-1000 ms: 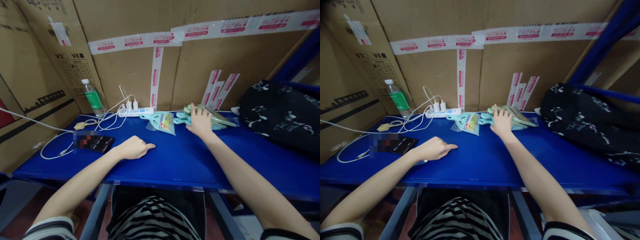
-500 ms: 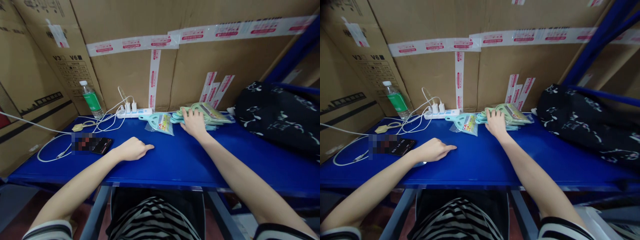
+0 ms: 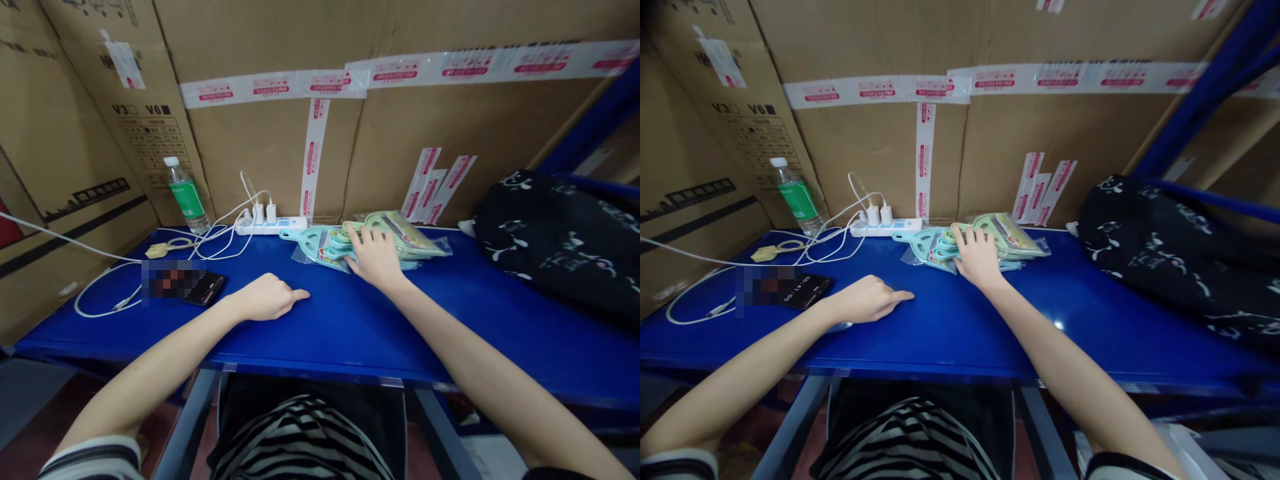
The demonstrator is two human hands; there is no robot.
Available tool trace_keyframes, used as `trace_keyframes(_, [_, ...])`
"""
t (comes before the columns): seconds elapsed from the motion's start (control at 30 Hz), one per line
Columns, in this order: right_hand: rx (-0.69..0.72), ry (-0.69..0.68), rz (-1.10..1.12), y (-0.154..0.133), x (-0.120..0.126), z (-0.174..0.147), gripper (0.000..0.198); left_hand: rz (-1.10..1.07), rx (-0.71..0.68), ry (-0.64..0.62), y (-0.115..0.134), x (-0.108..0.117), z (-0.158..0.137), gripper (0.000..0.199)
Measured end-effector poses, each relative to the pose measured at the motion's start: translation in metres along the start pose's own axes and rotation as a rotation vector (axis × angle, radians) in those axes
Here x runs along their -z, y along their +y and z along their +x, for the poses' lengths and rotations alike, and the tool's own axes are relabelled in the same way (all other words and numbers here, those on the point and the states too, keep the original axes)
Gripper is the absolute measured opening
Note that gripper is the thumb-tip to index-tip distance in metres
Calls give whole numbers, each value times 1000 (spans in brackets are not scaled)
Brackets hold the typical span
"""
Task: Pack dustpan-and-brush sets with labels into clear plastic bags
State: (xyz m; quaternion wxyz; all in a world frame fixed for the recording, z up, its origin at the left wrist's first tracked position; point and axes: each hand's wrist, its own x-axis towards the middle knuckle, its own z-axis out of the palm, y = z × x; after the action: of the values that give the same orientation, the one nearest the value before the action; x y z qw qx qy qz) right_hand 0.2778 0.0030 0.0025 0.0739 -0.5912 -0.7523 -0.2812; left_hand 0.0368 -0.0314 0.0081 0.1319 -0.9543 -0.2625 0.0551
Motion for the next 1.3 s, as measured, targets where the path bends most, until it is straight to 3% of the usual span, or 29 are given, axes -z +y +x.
trace_keyframes(0.23, [-7,22,65,-5,-3,1,68,-38,-12,41,-2,-4,0,32])
trace_keyframes(0.6, [-159,76,409,31,0,-5,59,95,106,187,-7,-11,12,39])
trace_keyframes(0.77, [-267,38,392,31,6,-4,55,182,134,151,-11,-11,26,45])
trace_keyframes(1.0, [-258,-42,273,36,11,-3,42,174,182,148,-17,-18,57,41])
trace_keyframes(1.3, [-215,61,360,40,5,-2,45,150,193,63,-12,-2,55,23])
